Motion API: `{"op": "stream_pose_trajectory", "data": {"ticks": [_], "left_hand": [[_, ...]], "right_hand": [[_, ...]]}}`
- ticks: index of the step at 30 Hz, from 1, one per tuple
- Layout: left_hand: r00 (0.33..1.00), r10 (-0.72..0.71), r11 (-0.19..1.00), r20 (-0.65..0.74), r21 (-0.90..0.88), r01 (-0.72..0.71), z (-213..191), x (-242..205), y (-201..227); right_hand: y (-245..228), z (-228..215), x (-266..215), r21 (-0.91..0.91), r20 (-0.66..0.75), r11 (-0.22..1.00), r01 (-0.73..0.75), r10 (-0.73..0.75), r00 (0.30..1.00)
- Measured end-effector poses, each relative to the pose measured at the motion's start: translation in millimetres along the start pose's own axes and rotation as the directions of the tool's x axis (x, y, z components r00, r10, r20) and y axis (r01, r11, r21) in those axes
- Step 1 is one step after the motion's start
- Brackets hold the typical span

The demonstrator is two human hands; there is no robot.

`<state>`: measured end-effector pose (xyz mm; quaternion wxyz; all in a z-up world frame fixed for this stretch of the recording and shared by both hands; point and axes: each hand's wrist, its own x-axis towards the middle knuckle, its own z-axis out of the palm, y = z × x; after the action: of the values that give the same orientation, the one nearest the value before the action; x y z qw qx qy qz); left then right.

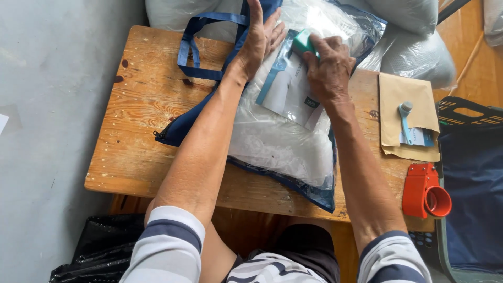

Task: The person sits at a low wooden table and uses a small green brush to scrub the surface of a blue tote bag containing a white pillow. The person scrubs the clear plastic window on the front, then flips the bag over and scrubs the blue fabric back and sides.

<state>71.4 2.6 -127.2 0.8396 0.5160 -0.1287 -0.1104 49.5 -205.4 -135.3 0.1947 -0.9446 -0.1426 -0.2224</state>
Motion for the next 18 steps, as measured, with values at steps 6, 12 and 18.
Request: {"op": "stream_pose_trajectory", "data": {"ticks": [6,12,18], "left_hand": [[0.989,-0.109,0.967,0.098,0.243,0.082,12.3,-12.8,20.2],[0.983,-0.178,0.672,-0.045,0.724,0.155,45.5,-42.1,50.2],[0.985,-0.152,0.351,-0.087,0.927,0.136,47.7,-35.9,21.9]], "right_hand": [[-87.9,-9.8,-98.4,-0.018,-0.079,0.933,0.359,-0.359,0.930],[-130.7,-25.3,-170.8,-0.006,-0.131,0.909,0.416,-0.413,0.901],[-124.7,-16.7,-217.5,-0.066,-0.168,0.892,0.447,-0.452,0.876]]}}
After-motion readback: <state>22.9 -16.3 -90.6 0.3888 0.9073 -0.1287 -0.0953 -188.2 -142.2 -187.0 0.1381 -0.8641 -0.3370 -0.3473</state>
